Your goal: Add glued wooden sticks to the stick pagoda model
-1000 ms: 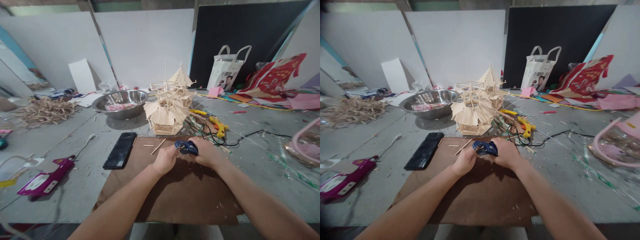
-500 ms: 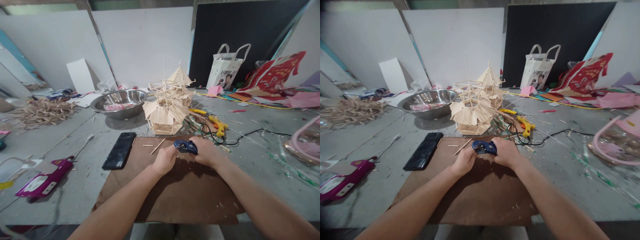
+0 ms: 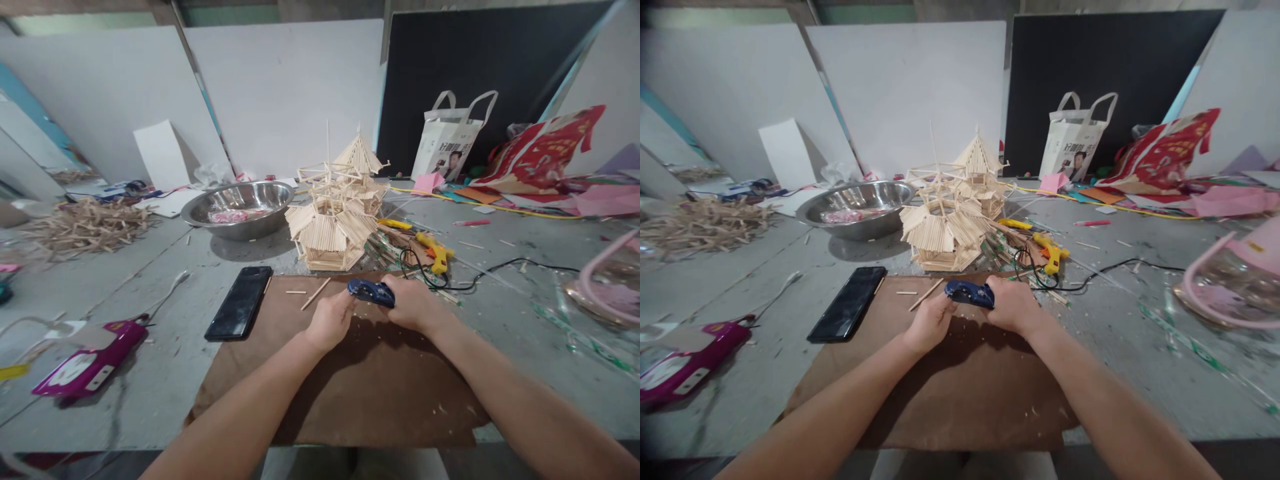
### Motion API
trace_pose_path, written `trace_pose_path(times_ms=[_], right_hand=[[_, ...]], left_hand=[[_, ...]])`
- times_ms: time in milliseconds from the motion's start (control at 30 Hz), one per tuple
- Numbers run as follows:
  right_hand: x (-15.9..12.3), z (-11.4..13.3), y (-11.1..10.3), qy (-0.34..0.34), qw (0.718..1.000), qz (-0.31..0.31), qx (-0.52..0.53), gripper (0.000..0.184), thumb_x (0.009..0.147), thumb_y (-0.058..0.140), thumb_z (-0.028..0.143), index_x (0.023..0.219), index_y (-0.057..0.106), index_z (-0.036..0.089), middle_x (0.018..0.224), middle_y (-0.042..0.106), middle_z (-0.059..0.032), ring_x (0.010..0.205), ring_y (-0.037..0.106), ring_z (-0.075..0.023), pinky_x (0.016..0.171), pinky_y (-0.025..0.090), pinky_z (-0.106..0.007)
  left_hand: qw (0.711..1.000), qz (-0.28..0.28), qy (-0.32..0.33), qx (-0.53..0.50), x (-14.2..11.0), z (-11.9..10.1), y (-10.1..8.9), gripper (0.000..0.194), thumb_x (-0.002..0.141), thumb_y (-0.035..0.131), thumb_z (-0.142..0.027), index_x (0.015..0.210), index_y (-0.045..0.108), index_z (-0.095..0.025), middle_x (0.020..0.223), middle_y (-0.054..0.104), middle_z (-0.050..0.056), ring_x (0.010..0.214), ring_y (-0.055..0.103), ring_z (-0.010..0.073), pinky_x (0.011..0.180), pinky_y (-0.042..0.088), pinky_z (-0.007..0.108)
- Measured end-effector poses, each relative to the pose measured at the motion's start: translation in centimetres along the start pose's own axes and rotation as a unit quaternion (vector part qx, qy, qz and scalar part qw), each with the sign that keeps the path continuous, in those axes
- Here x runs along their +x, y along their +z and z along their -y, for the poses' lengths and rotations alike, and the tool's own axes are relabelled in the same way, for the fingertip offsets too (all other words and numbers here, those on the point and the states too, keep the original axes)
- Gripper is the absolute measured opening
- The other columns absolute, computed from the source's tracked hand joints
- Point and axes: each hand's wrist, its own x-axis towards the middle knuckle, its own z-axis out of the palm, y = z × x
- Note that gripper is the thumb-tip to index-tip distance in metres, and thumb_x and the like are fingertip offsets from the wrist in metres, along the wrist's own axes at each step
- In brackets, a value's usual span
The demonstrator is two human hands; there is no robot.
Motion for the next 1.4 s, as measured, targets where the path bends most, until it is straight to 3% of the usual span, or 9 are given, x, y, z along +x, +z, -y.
trace_pose_path(times_ms=[233, 433, 667, 867, 1400], right_hand=[[0.1, 0.0, 0.6, 0.028, 1.0, 0.0, -0.014, 0.017, 0.067, 0.044, 0.032, 0.078, 0.049, 0.019, 0.07, 0.063, -0.0044, 0.066, 0.058, -0.0196, 0.052, 0.028, -0.025], [0.5, -1.1, 0.9, 0.087, 0.996, -0.03, 0.002, 0.024, 0.065, 0.046, 0.027, 0.087, 0.049, 0.02, 0.082, 0.062, -0.0052, 0.075, 0.056, -0.0207, 0.055, 0.028, -0.025], [0.6, -1.3, 1.1, 0.052, 0.998, -0.026, 0.032, 0.032, 0.063, 0.047, 0.024, 0.094, 0.049, 0.018, 0.089, 0.059, -0.0063, 0.082, 0.054, -0.0212, 0.062, 0.031, -0.026], [0.3, -0.4, 0.7, 0.023, 0.998, -0.031, 0.054, 0.03, 0.065, 0.045, 0.025, 0.094, 0.049, 0.017, 0.092, 0.059, -0.0071, 0.082, 0.053, -0.0202, 0.065, 0.033, -0.026], [0.0, 0.1, 0.8, -0.009, 0.998, -0.022, 0.05, 0.023, 0.063, 0.045, 0.022, 0.086, 0.049, 0.019, 0.081, 0.059, -0.0038, 0.074, 0.053, -0.0175, 0.06, 0.031, -0.024]], left_hand=[[1.0, 0.008, 0.002, 0.0, 0.1, 0.0, 0.2, 0.019, 0.081, 0.03, -0.021, 0.076, 0.048, -0.016, 0.06, 0.05, 0.001, 0.053, 0.044, 0.0102, 0.051, 0.032, 0.02], [0.999, 0.015, -0.035, -0.034, 0.2, 0.1, 0.1, 0.023, 0.083, 0.029, -0.026, 0.069, 0.045, -0.016, 0.054, 0.042, -0.001, 0.051, 0.04, 0.0093, 0.05, 0.03, 0.02], [0.996, -0.019, -0.043, -0.08, 0.4, -0.1, -0.2, 0.019, 0.082, 0.033, -0.025, 0.078, 0.049, -0.016, 0.061, 0.048, -0.001, 0.056, 0.044, 0.0086, 0.055, 0.034, 0.019], [0.996, -0.054, -0.035, -0.056, 0.4, 0.0, -0.2, 0.017, 0.08, 0.038, -0.024, 0.074, 0.051, -0.015, 0.062, 0.053, 0.001, 0.059, 0.048, 0.0099, 0.055, 0.036, 0.019], [0.997, -0.038, -0.027, -0.067, 0.3, 0.1, -0.2, 0.016, 0.076, 0.039, -0.016, 0.08, 0.054, -0.014, 0.067, 0.056, 0.003, 0.061, 0.05, 0.0111, 0.057, 0.038, 0.021]])
